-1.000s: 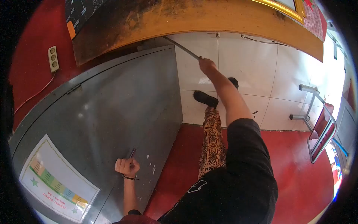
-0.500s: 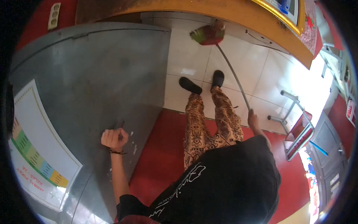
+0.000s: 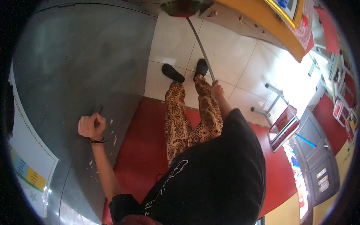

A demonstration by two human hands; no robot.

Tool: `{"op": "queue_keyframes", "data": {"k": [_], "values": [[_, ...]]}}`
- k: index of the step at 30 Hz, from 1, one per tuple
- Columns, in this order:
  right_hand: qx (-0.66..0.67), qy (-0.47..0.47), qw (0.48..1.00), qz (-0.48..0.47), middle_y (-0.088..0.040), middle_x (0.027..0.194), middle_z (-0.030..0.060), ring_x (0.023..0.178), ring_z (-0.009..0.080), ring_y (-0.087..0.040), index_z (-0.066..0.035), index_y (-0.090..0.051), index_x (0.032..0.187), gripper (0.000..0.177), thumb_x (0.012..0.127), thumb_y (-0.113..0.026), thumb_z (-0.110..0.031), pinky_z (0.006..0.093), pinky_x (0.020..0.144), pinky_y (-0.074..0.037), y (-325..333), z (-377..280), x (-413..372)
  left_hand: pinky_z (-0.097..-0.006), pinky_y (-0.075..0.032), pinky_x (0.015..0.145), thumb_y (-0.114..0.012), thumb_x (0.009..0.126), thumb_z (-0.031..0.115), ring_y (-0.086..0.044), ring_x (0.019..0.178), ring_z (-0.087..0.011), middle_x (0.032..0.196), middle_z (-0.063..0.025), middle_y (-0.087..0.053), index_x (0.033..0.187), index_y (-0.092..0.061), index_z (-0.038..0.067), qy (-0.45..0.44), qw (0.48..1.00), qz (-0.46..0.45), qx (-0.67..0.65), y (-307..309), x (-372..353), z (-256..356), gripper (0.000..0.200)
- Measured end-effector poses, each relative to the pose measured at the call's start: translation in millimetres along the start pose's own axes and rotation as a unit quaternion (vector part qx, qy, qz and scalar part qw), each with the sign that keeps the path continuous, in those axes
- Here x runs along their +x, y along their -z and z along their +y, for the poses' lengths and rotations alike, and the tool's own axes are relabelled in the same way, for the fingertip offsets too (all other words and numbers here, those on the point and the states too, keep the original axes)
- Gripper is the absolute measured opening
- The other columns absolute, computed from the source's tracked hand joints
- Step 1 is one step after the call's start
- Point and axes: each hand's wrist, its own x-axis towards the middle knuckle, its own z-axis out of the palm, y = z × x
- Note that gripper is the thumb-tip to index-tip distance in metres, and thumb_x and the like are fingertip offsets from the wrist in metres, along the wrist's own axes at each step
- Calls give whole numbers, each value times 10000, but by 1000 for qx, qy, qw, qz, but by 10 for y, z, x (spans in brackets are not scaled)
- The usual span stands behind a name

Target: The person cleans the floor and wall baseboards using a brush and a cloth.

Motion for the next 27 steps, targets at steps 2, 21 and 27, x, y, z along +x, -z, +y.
{"op": "queue_keyframes", "data": {"k": [2, 21, 27], "values": [[14, 3, 1000, 10, -646, 855, 297, 849, 487, -631, -32, -455, 1111, 344, 1012, -316, -331, 568, 733, -505, 35, 54, 27, -298, -279, 423, -585, 802, 147, -401, 451, -176, 545, -4, -425, 692, -599, 113, -13, 1000, -3, 0, -22, 53, 9, 115], [150, -122, 981, 28, -641, 928, 289, 869, 480, -624, 29, -521, 1101, 357, 939, -459, -283, 553, 761, -496, 326, 1371, -2861, -321, -316, 442, -614, 776, 173, -440, 491, -175, 558, 16, -436, 628, -552, 159, 7, 997, 51, -65, 288, 647, 653, 161], [484, 31, 874, -33, -645, 922, 213, 821, 344, -641, 12, -416, 1333, 441, 974, -424, -244, 441, 673, -528, 640, 255, -1886, -321, -347, 453, -621, 786, 186, -477, 512, -172, 562, 27, -462, 638, -576, 161, -4, 997, 39, -70, 258, 616, 670, 157]]}}
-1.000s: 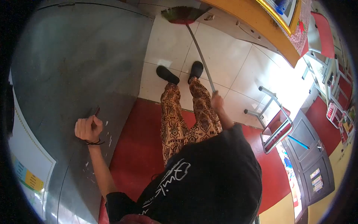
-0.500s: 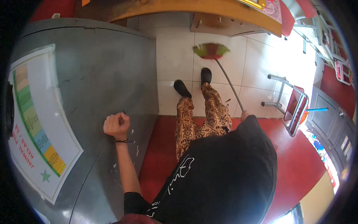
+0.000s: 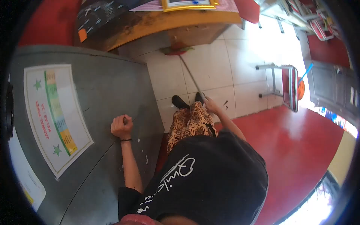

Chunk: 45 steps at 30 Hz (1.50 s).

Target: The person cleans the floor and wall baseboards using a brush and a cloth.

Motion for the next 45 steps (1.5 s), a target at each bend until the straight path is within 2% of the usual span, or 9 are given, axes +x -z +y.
{"op": "queue_keyframes", "data": {"k": [6, 12, 15, 22, 31, 34, 39, 41, 45], "values": [[-281, 116, 951, 64, -648, 798, 239, 672, 403, -641, 18, -446, 1220, 362, 983, -379, -247, 474, 611, -516, -376, 666, 549, -327, -374, 473, -622, 792, 190, -496, 524, -172, 571, 39, -482, 656, -586, 161, -12, 999, -11, 31, -19, -35, -39, 143], [-418, 53, 905, 60, -652, 810, 246, 774, 429, -649, -23, -439, 1232, 343, 968, -416, -240, 547, 675, -502, 787, 1703, -419, -323, -382, 473, -626, 791, 191, -508, 533, -176, 583, 39, -502, 679, -591, 157, -28, 998, -17, 57, 30, -41, -11, 122], [-411, -78, 905, 77, -662, 855, 237, 818, 443, -645, -60, -503, 1205, 309, 961, -420, -231, 539, 708, -506, 1323, 1684, -1176, -327, -388, 472, -622, 793, 188, -518, 537, -178, 586, 37, -510, 684, -590, 155, -37, 997, 18, 59, -2, -32, -11, 118], [-300, -80, 943, 121, -650, 911, 262, 862, 424, -651, -35, -596, 1071, 286, 943, -410, -210, 527, 704, -492, 1560, 553, -2214, -340, -424, 475, -630, 813, 218, -536, 532, -184, 572, 29, -522, 677, -605, 164, -16, 996, 31, 83, 43, -45, 14, 149], [-232, 129, 964, 24, -642, 877, 259, 824, 433, -630, 10, -586, 993, 254, 894, -523, -216, 526, 700, -495, 176, 427, -53, -351, -488, 547, -657, 807, 241, -590, 587, -207, 635, 6, -598, 743, -663, 155, 19, 996, -6, 87, 22, -32, 57, 108], [-494, 199, 842, -84, -642, 851, 244, 824, 415, -644, 18, -621, 933, 242, 879, -529, -200, 494, 714, -520, -20, 546, 570, -354, -485, 547, -659, 799, 246, -592, 600, -210, 635, 3, -589, 733, -647, 150, 43, 994, -29, 98, -2, 55, 116, 117], [-420, 126, 899, 12, -644, 883, 231, 807, 406, -646, 2, -620, 903, 239, 888, -521, -215, 489, 726, -529, 749, 913, 127, -355, -470, 532, -653, 797, 234, -583, 596, -199, 620, 12, -565, 698, -612, 156, 60, 992, -49, 96, -123, 4, 57, 133], [-554, 224, 799, -68, -642, 892, 226, 808, 406, -643, -5, -596, 951, 229, 912, -499, -209, 501, 731, -525, 1233, 1405, 61, -353, -455, 519, -641, 802, 211, -569, 586, -192, 609, 23, -546, 681, -589, 146, 34, 995, -44, 81, -24, 14, 84, 146], [-490, 41, 869, 53, -648, 888, 225, 829, 417, -639, -15, -608, 974, 237, 929, -478, -208, 507, 711, -518, 1986, 1519, -817, -349, -445, 513, -634, 802, 196, -560, 583, -189, 601, 24, -532, 677, -576, 141, 51, 995, -50, 69, 87, 11, 90, 148]]}}
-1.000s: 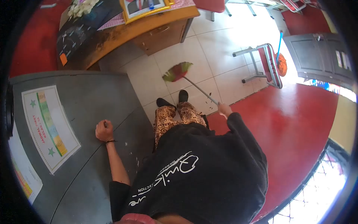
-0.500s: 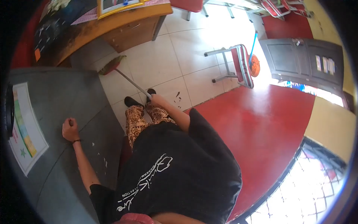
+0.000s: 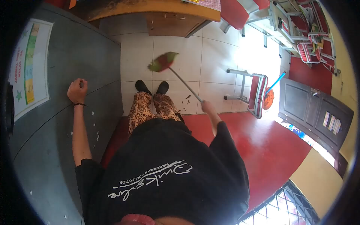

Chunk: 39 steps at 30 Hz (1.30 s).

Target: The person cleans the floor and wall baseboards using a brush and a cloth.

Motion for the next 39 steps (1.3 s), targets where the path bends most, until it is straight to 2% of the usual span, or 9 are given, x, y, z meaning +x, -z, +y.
{"op": "queue_keyframes", "data": {"k": [3, 8, 10, 12, 14, 15, 20, 31, 39], "values": [[65, -74, 995, -13, -658, 910, 272, 885, 456, -629, 4, -642, 989, 279, 933, -451, -190, 528, 785, -496, 219, 316, -336, -343, -451, 520, -633, 800, 194, -559, 584, -187, 605, 20, -532, 670, -562, 140, 13, 1000, 11, -12, -11, -29, -44, 157], [129, -13, 990, 56, -639, 926, 299, 897, 475, -616, 33, -633, 1027, 315, 949, -430, -195, 520, 779, -490, 900, -443, -941, -331, -464, 535, -636, 793, 191, -572, 606, -185, 631, 14, -562, 673, -569, 145, -30, 998, 55, -26, -32, -29, -90, 144], [56, 161, 983, 71, -626, 980, 308, 905, 479, -607, 37, -604, 1083, 307, 953, -420, -171, 517, 769, -487, 451, -324, -574, -330, -466, 539, -637, 789, 193, -577, 614, -187, 639, 15, -571, 674, -571, 146, -18, 998, 54, -29, -37, -42, -103, 141], [143, 102, 984, 26, -629, 964, 291, 865, 463, -614, 37, -578, 1118, 299, 951, -407, -142, 509, 737, -496, 461, -999, -227, -330, -469, 542, -639, 786, 194, -582, 622, -188, 647, 16, -581, 675, -572, 147, -15, 998, 60, -25, -60, -31, -133, 138], [290, 136, 947, -22, -502, 589, 89, 431, 167, -505, 42, -584, 1091, 386, 993, -415, -291, 350, 410, -423, 70, -1493, 369, -330, -472, 544, -641, 780, 197, -587, 624, -192, 652, 16, -587, 671, -573, 151, -6, 996, 70, -46, -78, -39, -119, 137], [365, 14, 927, -82, -519, 604, 95, 466, 174, -529, 43, -592, 1084, 395, 984, -436, -305, 356, 431, -440, 44, -1942, 563, -330, -472, 544, -641, 780, 197, -587, 624, -192, 652, 16, -587, 671, -573, 151, 5, 997, 68, -34, -92, -33, -116, 137], [132, 151, 980, -17, -645, 785, 253, 699, 408, -653, 42, -579, 1060, 323, 967, -432, -230, 481, 613, -518, -643, -2763, 1434, -324, -471, 536, -650, 764, 206, -580, 611, -176, 642, 17, -580, 661, -569, 156, 3, 997, 68, -35, -207, -45, -162, 140], [50, 115, 992, -34, -622, 778, 299, 807, 486, -612, 34, -609, 996, 284, 953, -448, -197, 534, 702, -495, 175, -1017, 173, -309, -459, 510, -649, 774, 210, -571, 593, -167, 634, 27, -576, 660, -581, 146, -15, 998, 61, -19, -205, -60, -143, 148], [93, 48, 994, -22, -635, 862, 300, 848, 470, -620, 11, -636, 1084, 338, 954, -493, -266, 501, 733, -503, 934, -1450, -409, -308, -450, 509, -649, 768, 210, -561, 593, -168, 636, 23, -566, 676, -578, 147, -38, 997, 61, -27, -160, -47, -129, 132]]}}
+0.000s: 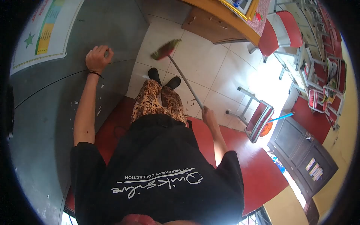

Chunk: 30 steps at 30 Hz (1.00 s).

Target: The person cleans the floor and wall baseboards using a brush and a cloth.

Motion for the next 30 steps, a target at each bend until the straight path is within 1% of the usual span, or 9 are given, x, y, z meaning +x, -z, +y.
{"op": "queue_keyframes", "data": {"k": [4, 6, 13, 15, 17, 21, 23, 26, 30], "values": [[65, 94, 992, 48, -645, 865, 277, 782, 460, -625, 54, -615, 981, 341, 962, -471, -255, 500, 692, -515, -697, -157, 700, -319, -455, 514, -646, 771, 215, -574, 602, -182, 645, 14, -583, 675, -576, 146, 10, 999, -33, 8, 23, -14, -9, 137], [-146, 174, 973, 43, -635, 816, 249, 729, 442, -629, 42, -587, 880, 290, 951, -453, -205, 510, 645, -523, -1189, 1, 1184, -324, -457, 517, -644, 772, 215, -579, 606, -188, 649, 12, -589, 675, -576, 146, 7, 1000, -26, 13, 22, 2, 19, 138], [-172, 166, 971, 20, -628, 853, 222, 744, 413, -647, 11, -585, 918, 221, 921, -465, -174, 515, 681, -533, -1157, 920, 1107, -360, -468, 545, -635, 780, 205, -591, 635, -217, 665, -5, -594, 682, -572, 139, 22, 999, -30, 11, 44, 46, 44, 134], [-181, 47, 981, -46, -636, 874, 225, 784, 411, -654, 1, -601, 973, 246, 936, -440, -182, 503, 719, -535, -746, 1054, 691, -364, -473, 557, -636, 784, 204, -591, 649, -219, 685, -8, -597, 694, -572, 136, 21, 999, -32, 7, 50, 44, 68, 130], [-221, 47, 974, -10, -646, 819, 217, 774, 401, -658, -19, -623, 995, 282, 957, -434, -227, 498, 703, -538, -801, 1784, 448, -364, -476, 562, -634, 793, 202, -589, 651, -218, 694, -9, -592, 703, -571, 135, 17, 999, -42, 7, 60, 35, 79, 129], [0, -200, 977, -76, -684, 857, 192, 775, 358, -675, -12, -658, 869, 324, 926, -506, -293, 476, 700, -534, 433, 1565, -495, -366, -477, 567, -631, 808, 201, -589, 654, -218, 678, -4, -575, 706, -570, 132, 18, 998, -59, 31, 109, 35, 63, 137], [-163, -74, 984, -9, -693, 911, 181, 816, 345, -679, -26, -680, 880, 295, 900, -524, -277, 464, 745, -531, 402, 2237, -714, -369, -478, 574, -635, 812, 207, -591, 655, -220, 680, -6, -580, 716, -578, 129, 26, 996, -75, 33, 157, 28, 68, 136], [-88, -284, 954, 48, -693, 922, 177, 847, 339, -678, -74, -703, 923, 239, 878, -542, -245, 463, 785, -527, 1377, 1163, -1551, -379, -479, 591, -635, 821, 220, -597, 666, -230, 693, -20, -593, 741, -597, 122, 20, 997, -67, 39, 154, 39, 100, 133], [-98, -319, 931, 147, -694, 944, 162, 864, 331, -677, -117, -714, 961, 203, 854, -565, -205, 453, 808, -524, 1586, 1101, -1905, -403, -490, 635, -622, 845, 234, -612, 716, -271, 759, -66, -636, 778, -610, 84, 59, 992, -106, 45, 65, -36, 28, 164]]}}
